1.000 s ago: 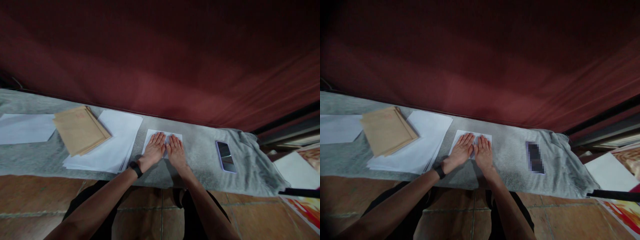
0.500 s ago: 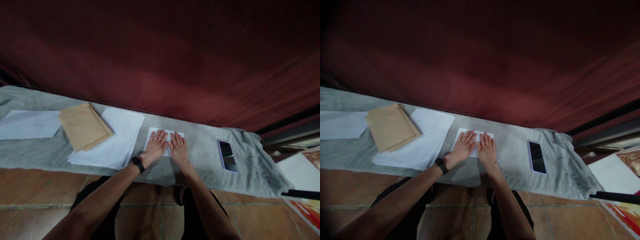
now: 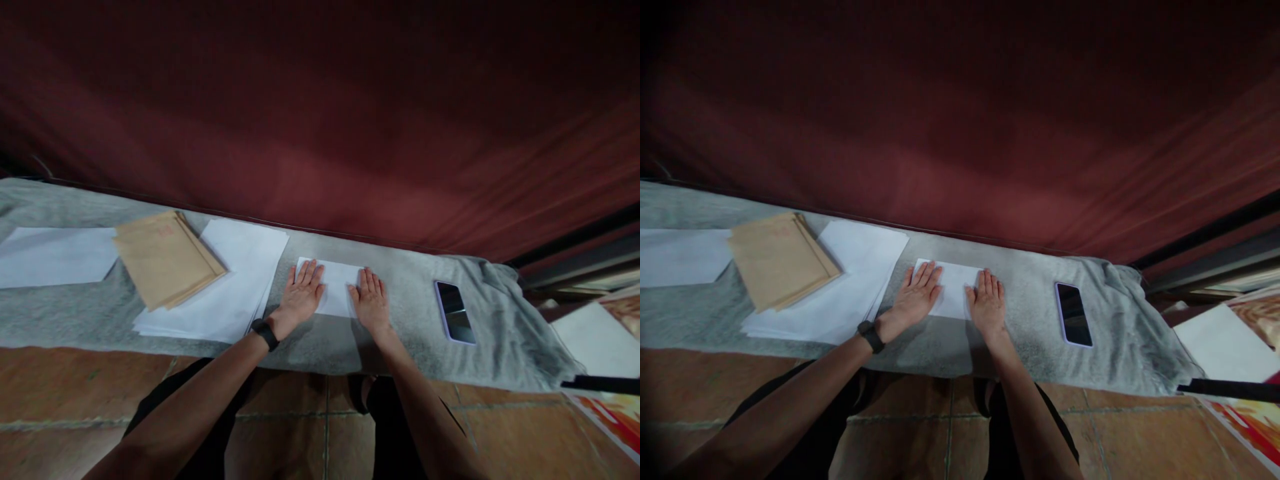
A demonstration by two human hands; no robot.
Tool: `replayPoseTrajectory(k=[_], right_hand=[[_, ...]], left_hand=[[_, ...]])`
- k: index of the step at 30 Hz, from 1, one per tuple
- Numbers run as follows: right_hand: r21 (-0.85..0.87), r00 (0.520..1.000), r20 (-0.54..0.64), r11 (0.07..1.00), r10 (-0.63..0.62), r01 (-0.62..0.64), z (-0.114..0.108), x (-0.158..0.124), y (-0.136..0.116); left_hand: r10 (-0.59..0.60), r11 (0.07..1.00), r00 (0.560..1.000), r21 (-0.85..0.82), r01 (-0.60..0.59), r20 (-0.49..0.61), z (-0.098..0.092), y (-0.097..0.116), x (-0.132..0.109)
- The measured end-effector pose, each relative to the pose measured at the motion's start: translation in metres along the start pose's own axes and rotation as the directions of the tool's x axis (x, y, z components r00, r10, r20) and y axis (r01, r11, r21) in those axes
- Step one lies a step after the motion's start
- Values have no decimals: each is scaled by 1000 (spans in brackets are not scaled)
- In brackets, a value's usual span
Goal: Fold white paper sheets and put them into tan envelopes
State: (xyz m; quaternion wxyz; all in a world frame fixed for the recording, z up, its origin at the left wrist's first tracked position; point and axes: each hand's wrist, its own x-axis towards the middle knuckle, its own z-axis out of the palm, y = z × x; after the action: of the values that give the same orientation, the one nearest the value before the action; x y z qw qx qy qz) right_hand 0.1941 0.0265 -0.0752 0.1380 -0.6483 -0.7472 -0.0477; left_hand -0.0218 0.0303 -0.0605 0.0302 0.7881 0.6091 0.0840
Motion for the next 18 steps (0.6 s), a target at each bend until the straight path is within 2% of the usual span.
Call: replayPoseTrajectory(k=[7, 12, 15, 18], right_hand=[[67, 983, 86, 984, 160, -166, -28, 9, 8], [156, 928, 221, 928, 300, -337, -37, 14, 6], [347, 887, 306, 828, 345, -441, -36, 17, 10], [549, 854, 384, 658, 350, -516, -35, 21, 15]], left_hand=[[-53, 998, 998, 45, 52, 18, -3, -6, -2], [-58, 997, 998, 50, 57, 15, -5, -4, -3], [-51, 997, 999, 56, 51, 10, -4, -4, -3], [-48, 998, 999, 43, 48, -2, -2, -6, -1]])
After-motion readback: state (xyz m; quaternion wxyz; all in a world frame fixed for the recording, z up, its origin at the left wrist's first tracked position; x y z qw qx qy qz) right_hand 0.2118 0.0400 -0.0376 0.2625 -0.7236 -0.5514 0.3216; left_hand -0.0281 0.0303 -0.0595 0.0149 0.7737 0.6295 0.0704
